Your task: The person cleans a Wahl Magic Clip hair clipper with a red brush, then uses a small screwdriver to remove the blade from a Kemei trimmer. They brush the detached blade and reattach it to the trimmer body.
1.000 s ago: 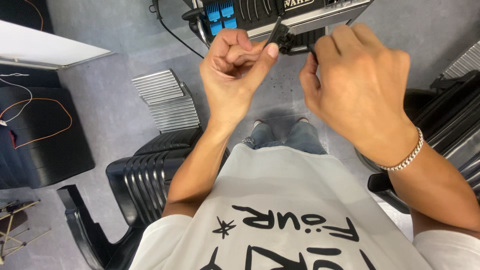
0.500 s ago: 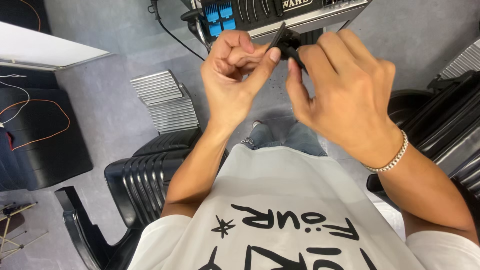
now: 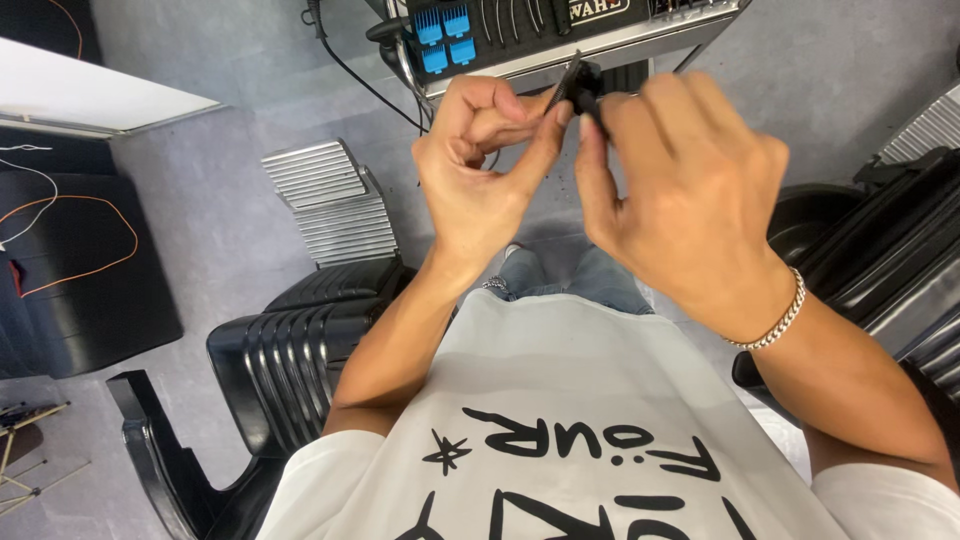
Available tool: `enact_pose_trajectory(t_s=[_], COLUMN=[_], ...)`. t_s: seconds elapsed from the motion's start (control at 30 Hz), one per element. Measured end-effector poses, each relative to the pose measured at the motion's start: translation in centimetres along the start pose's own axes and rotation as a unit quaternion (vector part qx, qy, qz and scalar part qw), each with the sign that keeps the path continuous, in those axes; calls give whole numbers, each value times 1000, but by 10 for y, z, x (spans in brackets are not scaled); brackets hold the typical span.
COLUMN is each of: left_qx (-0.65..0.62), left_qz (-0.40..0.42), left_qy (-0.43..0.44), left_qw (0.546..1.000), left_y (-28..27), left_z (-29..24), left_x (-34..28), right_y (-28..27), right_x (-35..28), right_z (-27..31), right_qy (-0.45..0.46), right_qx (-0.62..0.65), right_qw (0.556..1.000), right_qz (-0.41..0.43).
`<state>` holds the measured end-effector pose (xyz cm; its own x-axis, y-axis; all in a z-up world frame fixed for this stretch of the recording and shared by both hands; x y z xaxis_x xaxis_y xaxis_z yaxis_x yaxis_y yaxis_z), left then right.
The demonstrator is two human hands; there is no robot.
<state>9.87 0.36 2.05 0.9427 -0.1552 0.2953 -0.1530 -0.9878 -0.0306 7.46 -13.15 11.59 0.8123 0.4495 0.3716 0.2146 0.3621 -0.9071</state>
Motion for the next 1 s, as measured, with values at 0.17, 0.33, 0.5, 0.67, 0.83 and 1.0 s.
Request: enact_pose_trajectory(t_s=[0.17, 0.33, 0.5, 0.67, 0.83, 1.0], left_qx=[107, 153, 146, -16, -54, -124], left_qz=[-12, 4, 56, 125, 147, 82], left_qy=[44, 90, 110, 6, -14, -27], left_qw=[993, 984, 982, 992, 988, 989], left_y=[-4, -6, -12, -15, -14, -11], left_z=[-13, -24, -29, -16, -29, -28], left_x=[0, -4, 2, 9, 0, -10], right_y=[2, 10, 28, 52, 47, 42], right_x=[-2, -4, -7, -21, -24, -27], right_z=[-10, -20, -63, -52, -29, -22], right_qy=[24, 10, 89, 95, 88, 74], right_qx=[14, 38, 261, 654, 640, 660], right_qw=[1000, 999, 961, 748, 763, 746], right_qz=[2, 6, 27, 52, 11, -56])
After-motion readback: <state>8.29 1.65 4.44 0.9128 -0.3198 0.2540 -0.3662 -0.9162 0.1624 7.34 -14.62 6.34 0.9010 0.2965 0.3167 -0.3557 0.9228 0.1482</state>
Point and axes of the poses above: each hand's wrist, its own x-axis towards the middle knuckle, its own y-axis out of the palm, z = x × y, the point moved 10 cm from there along x, towards the middle knuckle, and after that the axes turned 11 degrees about z, right-handed, at the moved point
